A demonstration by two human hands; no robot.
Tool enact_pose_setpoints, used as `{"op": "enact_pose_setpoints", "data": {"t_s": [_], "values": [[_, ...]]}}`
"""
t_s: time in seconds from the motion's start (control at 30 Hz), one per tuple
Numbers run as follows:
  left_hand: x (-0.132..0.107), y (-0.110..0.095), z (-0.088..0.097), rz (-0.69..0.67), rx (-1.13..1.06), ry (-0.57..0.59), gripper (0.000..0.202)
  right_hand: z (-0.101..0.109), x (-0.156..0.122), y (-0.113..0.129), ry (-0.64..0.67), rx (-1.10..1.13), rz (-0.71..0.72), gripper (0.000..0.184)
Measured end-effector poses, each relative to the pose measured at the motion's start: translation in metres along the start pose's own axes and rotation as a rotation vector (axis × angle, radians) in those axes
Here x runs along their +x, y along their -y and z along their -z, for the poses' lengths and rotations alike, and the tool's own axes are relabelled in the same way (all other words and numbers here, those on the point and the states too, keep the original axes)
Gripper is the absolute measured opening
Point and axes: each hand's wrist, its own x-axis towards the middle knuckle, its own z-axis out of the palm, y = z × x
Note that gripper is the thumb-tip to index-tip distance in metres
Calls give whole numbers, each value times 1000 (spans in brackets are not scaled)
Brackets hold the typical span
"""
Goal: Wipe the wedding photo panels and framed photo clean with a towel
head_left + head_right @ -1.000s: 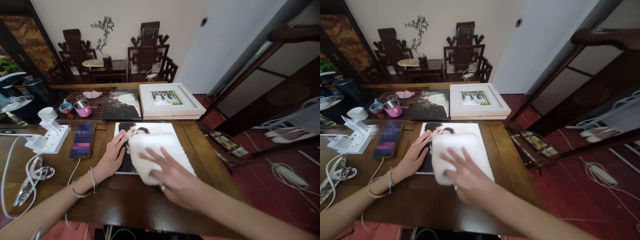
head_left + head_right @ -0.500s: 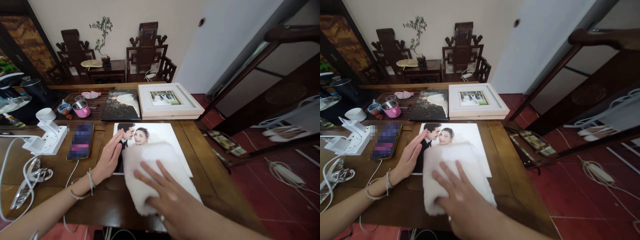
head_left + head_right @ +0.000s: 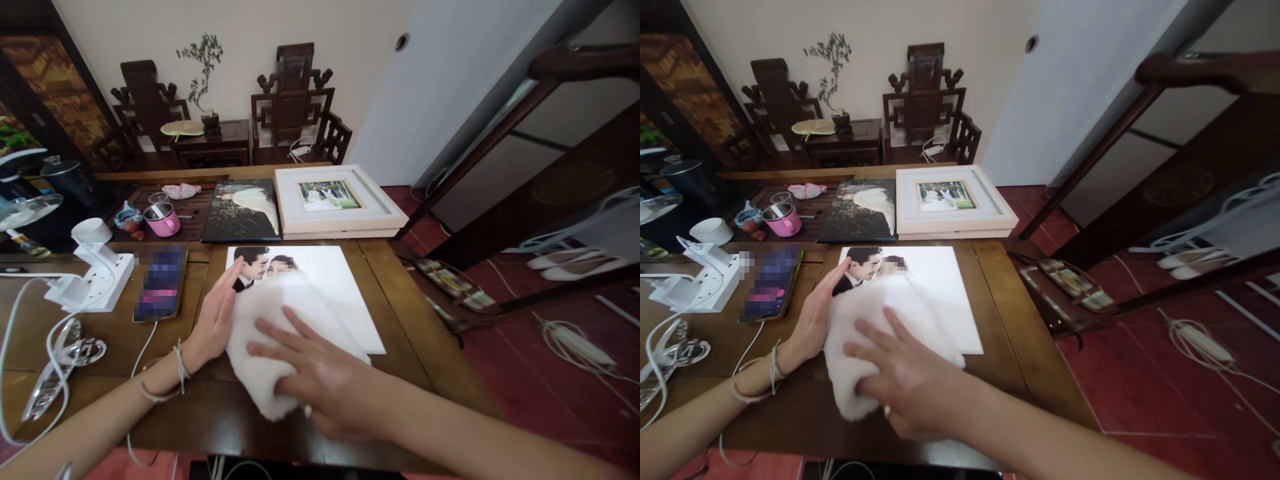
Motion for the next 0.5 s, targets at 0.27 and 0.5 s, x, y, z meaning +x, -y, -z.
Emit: {"op": "enact_pose_setpoints", "data": {"t_s": [0.27, 0.5], "values": [[-3, 11, -10, -59, 217, 113, 47, 20, -43, -26, -196, 28, -283, 33], [-2, 12, -6, -76, 252, 144, 48, 35, 31, -60, -426, 216, -333, 16]]}}
